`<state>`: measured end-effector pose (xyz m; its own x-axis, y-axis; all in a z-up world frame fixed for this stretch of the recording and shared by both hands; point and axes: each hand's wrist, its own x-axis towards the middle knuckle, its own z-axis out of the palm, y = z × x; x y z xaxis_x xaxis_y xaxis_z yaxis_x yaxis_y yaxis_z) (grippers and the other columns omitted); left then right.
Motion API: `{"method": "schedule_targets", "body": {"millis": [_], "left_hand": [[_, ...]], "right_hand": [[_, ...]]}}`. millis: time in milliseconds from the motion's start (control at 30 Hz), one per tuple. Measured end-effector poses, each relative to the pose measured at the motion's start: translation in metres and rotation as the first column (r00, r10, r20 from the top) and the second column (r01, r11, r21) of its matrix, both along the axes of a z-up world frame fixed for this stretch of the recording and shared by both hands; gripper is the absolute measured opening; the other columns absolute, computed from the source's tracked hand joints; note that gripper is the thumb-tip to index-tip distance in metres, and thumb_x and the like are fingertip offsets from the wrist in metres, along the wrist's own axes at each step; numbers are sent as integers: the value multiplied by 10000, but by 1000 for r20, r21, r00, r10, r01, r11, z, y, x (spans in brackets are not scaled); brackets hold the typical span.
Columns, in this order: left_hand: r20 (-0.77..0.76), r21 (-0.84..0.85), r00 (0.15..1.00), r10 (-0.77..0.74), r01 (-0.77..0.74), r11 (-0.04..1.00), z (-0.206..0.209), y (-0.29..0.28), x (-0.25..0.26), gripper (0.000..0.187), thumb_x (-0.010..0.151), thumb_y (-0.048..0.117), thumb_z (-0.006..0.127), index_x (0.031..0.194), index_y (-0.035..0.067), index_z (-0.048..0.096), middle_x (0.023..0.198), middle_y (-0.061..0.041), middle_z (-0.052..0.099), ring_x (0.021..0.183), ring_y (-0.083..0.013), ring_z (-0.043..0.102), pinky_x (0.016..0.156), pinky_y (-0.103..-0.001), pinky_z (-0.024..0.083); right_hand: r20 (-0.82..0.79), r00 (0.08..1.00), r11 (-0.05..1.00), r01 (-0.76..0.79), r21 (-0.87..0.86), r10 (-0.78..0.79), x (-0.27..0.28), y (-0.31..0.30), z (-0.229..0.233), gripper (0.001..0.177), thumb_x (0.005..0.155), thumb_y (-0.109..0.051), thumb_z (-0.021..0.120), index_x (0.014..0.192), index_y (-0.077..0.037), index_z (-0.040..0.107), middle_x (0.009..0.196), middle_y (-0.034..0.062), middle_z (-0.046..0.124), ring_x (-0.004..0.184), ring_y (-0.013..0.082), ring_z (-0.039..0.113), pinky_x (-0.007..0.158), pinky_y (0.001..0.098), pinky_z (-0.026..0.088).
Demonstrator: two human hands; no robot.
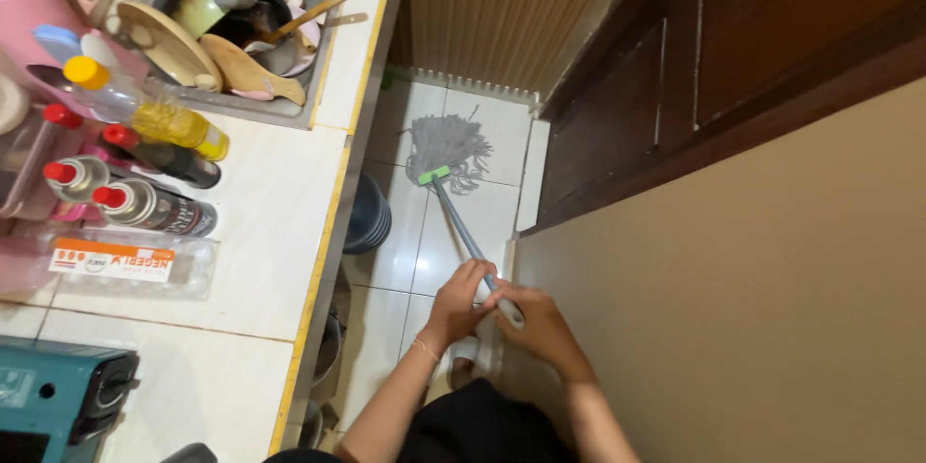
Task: The person mops tiled floor surfaces using a string mop. They move the mop back and forth across the floor in a bedroom area and then into a kitchen area, cleaning around furniture and along the base of a counter.
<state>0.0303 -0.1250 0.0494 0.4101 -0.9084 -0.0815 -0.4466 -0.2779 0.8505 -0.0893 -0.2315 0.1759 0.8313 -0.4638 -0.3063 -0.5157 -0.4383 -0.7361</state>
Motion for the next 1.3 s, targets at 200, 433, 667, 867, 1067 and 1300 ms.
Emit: {"method": "schedule_targets", "body": {"millis": [200,433,667,867,1067,1300], "left_hand": [[-99,100,995,3,7,995,-20,-17,44,546,832,61,733,1265,263,468,1431,-49,529,1379,-325,504,1086,-522,479],[183,503,982,53,-140,853,-70,4,49,746,955,274,647,1598,315,271,1627,-145,356,1541,-394,256,1187,-590,353],[9,430,963,270,-247,868,-108,47,24,635,932,207,663,1515,227,413,1496,-158,489,1479,-376,385,1116,-524,468],[-59,291,935,350,-319,902,-115,50,18,382,944,171,640,1321,154,582,1312,-123,588,1325,-350,540,1077,-459,497],[-92,215,932,352,-326,920,-88,50,7,448,921,125,638,1357,158,538,1295,-129,597,1311,-355,549,1085,-466,484],[-164,195,945,284,-252,948,-54,62,-5,639,917,52,613,1522,123,421,1434,-189,522,1384,-394,485,1128,-505,443]], "right_hand": [[27,1000,1000,-16,9,15,34,-24,-118,142,838,-259,711,976,-268,744,1344,22,700,1047,392,706,817,470,583],[272,962,999,-33,35,22,92,-71,-162,127,895,-142,686,1002,-129,753,1307,214,688,1164,462,646,948,525,551],[197,980,999,-5,34,-2,121,-79,-192,167,857,-153,707,986,-224,788,1345,158,669,1181,427,637,1004,477,539],[187,982,998,30,58,-40,72,-23,-166,199,853,-111,676,1022,-152,773,1359,218,649,1165,497,624,958,550,544],[155,985,993,56,105,-72,32,15,-145,214,852,-87,667,1011,-175,781,1382,207,648,1151,503,633,922,517,561],[95,992,994,78,75,-85,9,44,-130,210,844,-138,687,1006,-225,787,1376,133,673,1097,458,683,855,469,576]]}}
